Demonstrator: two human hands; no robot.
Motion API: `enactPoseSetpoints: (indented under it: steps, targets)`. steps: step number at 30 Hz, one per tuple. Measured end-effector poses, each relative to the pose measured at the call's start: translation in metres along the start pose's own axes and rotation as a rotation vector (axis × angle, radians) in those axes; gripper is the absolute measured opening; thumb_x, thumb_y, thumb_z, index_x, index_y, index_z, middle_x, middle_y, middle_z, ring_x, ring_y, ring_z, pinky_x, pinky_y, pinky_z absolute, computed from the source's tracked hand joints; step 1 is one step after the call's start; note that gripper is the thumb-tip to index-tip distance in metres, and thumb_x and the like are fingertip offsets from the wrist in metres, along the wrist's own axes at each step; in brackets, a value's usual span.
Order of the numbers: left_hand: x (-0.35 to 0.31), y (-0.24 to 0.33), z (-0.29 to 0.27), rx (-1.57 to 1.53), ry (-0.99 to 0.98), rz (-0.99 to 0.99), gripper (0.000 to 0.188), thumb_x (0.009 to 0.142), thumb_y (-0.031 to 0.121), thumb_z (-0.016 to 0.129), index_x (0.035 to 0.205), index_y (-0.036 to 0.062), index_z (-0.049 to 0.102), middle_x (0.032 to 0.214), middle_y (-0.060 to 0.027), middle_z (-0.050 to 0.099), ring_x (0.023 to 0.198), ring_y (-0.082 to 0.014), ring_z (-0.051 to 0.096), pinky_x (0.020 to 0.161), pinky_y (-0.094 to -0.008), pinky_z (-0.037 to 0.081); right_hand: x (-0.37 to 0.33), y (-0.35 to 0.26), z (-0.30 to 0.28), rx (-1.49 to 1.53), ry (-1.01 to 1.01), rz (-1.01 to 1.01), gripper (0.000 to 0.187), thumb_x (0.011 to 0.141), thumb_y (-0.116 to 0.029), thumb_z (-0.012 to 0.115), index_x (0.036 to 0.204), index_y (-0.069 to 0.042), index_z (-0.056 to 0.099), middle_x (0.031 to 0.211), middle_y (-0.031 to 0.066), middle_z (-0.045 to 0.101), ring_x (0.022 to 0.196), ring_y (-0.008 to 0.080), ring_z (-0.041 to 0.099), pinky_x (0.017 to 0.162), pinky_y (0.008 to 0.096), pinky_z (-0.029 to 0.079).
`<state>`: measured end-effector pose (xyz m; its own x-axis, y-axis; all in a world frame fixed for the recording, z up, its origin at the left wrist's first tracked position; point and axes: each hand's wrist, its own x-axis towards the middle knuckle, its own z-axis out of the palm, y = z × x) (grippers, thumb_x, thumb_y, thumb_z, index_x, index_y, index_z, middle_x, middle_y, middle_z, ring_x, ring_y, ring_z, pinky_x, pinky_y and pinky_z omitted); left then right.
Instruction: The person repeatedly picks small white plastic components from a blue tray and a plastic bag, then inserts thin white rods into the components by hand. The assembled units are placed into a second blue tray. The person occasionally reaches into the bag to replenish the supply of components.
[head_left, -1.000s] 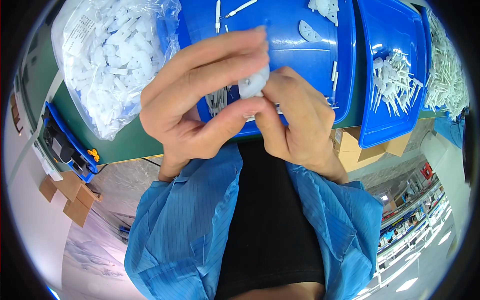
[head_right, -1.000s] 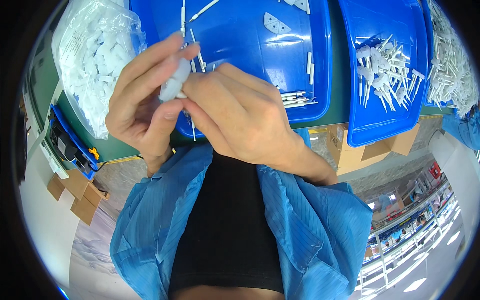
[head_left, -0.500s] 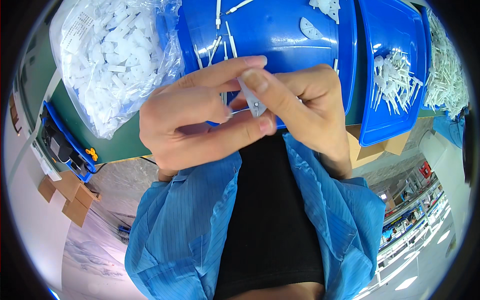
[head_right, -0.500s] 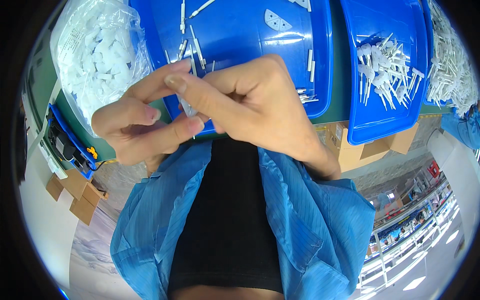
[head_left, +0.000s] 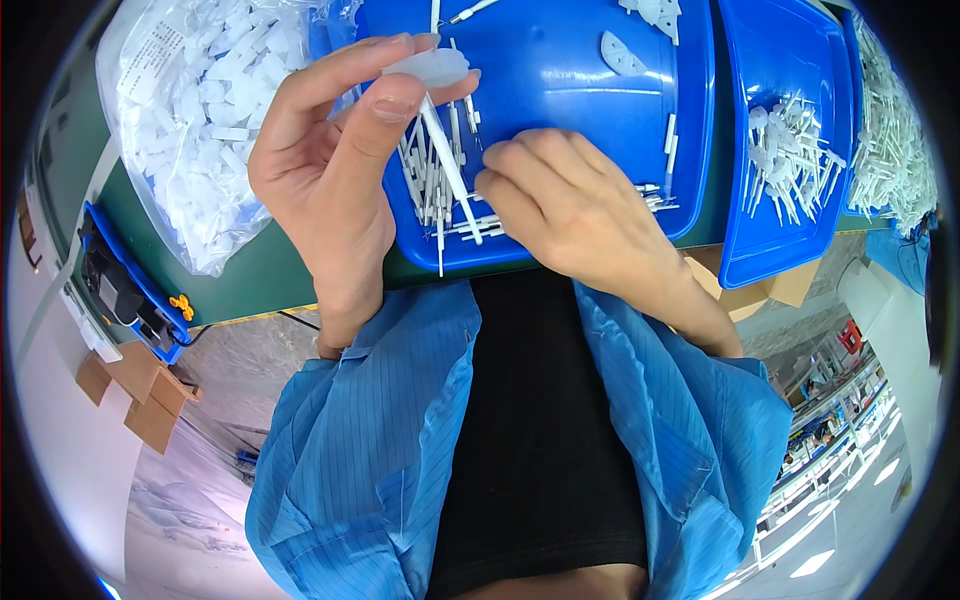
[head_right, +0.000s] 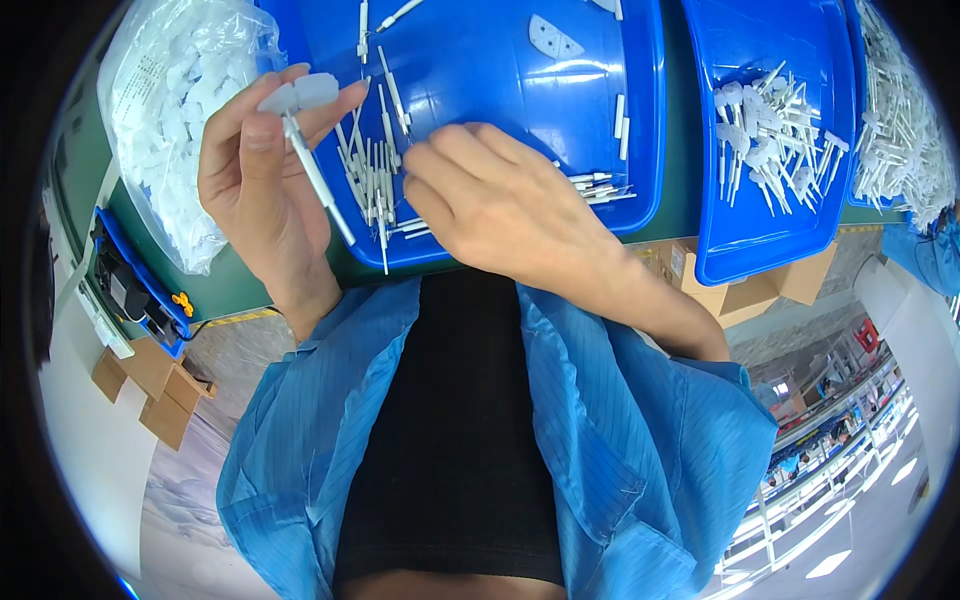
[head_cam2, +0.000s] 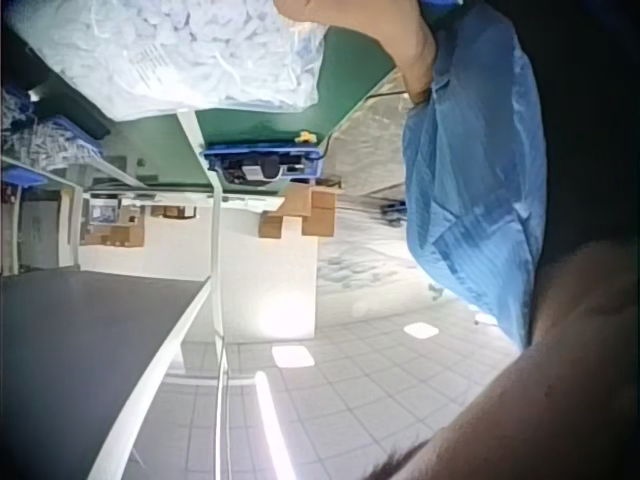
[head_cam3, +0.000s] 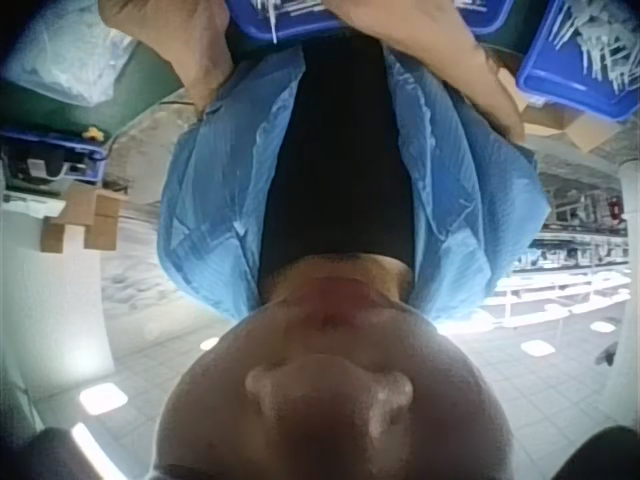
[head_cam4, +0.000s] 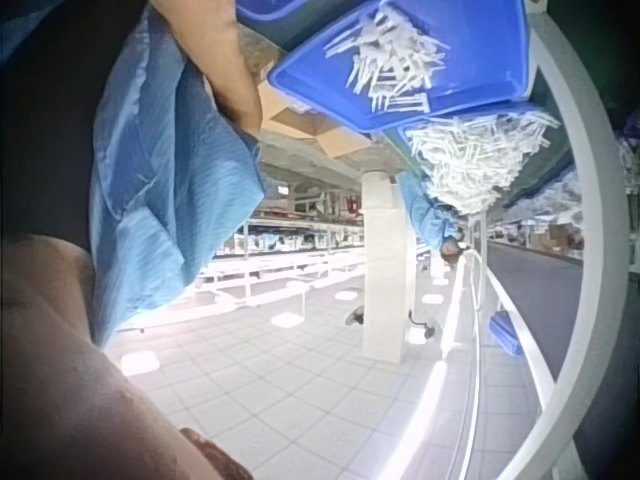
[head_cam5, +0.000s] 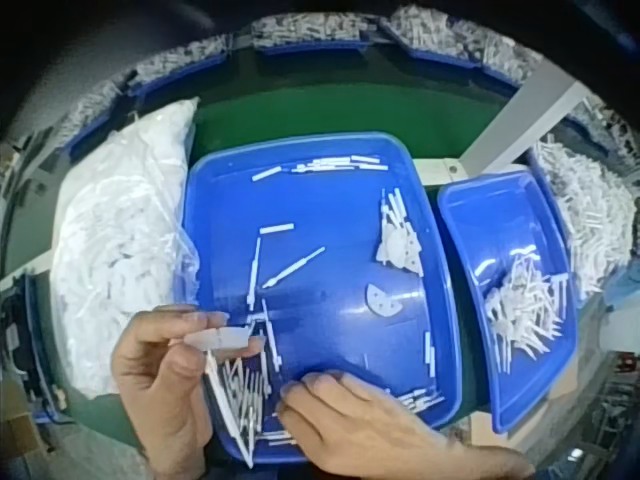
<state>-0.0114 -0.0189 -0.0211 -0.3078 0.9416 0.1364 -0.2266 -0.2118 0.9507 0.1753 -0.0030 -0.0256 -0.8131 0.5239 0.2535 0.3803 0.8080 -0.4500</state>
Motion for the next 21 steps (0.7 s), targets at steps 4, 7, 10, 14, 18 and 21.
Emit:
enactPoseSetpoints:
  steps: [4,7,10,14,18,21]
  targets:
    - [0.0,0.002,0.003,0.036,0.018,-0.074,0.027,0.097,0.018,0.058,0.113,-0.0052,0.058,0.108,-0.0236,0.064,0.093,-0.0373,0.069,0.08,-0.0489,0.061,-0.001,-0.004,-0.011,0.327,-0.037,0.374,0.023,0.08,-0.003,0.063,0.1,-0.001,0.052,0.084,0.0115,0.062,0.069,0.0276,0.065,0.057,0.0361,0.052]
    - [0.0,0.0,0.002,-0.124,0.032,-0.114,0.026,0.096,0.016,0.061,0.11,-0.0045,0.058,0.105,-0.0186,0.063,0.094,-0.032,0.069,0.084,-0.0486,0.059,0.012,-0.018,-0.032,0.631,-0.068,0.698,0.022,0.091,-0.002,0.058,0.109,-0.001,0.046,0.077,0.0138,0.064,0.06,0.0318,0.066,0.051,0.0369,0.051]
    - [-0.001,-0.002,0.005,-0.172,0.042,-0.135,0.024,0.096,0.016,0.061,0.109,-0.0043,0.058,0.103,-0.0151,0.061,0.096,-0.0298,0.068,0.087,-0.0491,0.058,0.024,-0.026,-0.029,0.697,0.089,0.692,0.016,0.097,-0.002,0.054,0.111,-0.001,0.048,0.08,0.0125,0.067,0.064,0.0288,0.069,0.057,0.0307,0.051]
    - [-0.003,-0.003,0.005,-0.159,-0.016,-0.134,0.023,0.097,0.014,0.059,0.109,-0.0048,0.056,0.104,-0.014,0.059,0.097,-0.0315,0.067,0.09,-0.0486,0.057,0.029,-0.026,-0.002,0.479,0.288,0.553,0.019,0.095,-0.008,0.059,0.11,-0.002,0.049,0.068,0.0143,0.063,0.055,0.0304,0.066,0.046,0.034,0.049]
    - [-0.002,-0.004,0.004,-0.185,-0.072,-0.106,0.021,0.097,0.011,0.058,0.11,-0.0049,0.055,0.106,-0.0144,0.058,0.1,-0.0315,0.066,0.09,-0.0481,0.056,0.028,-0.023,0.001,0.382,0.324,0.478,0.013,0.093,-0.009,0.061,0.1,-0.002,0.053,0.062,0.0145,0.061,0.052,0.0309,0.064,0.042,0.0356,0.048]
    - [-0.003,-0.005,0.002,-0.166,-0.12,-0.072,0.018,0.096,0.006,0.057,0.11,-0.0048,0.055,0.107,-0.0149,0.058,0.1,-0.0283,0.066,0.091,-0.048,0.056,0.03,-0.024,-0.011,0.542,0.255,0.552,0.011,0.093,-0.009,0.062,0.094,-0.001,0.055,0.061,0.0137,0.059,0.051,0.0301,0.064,0.043,0.0357,0.048]
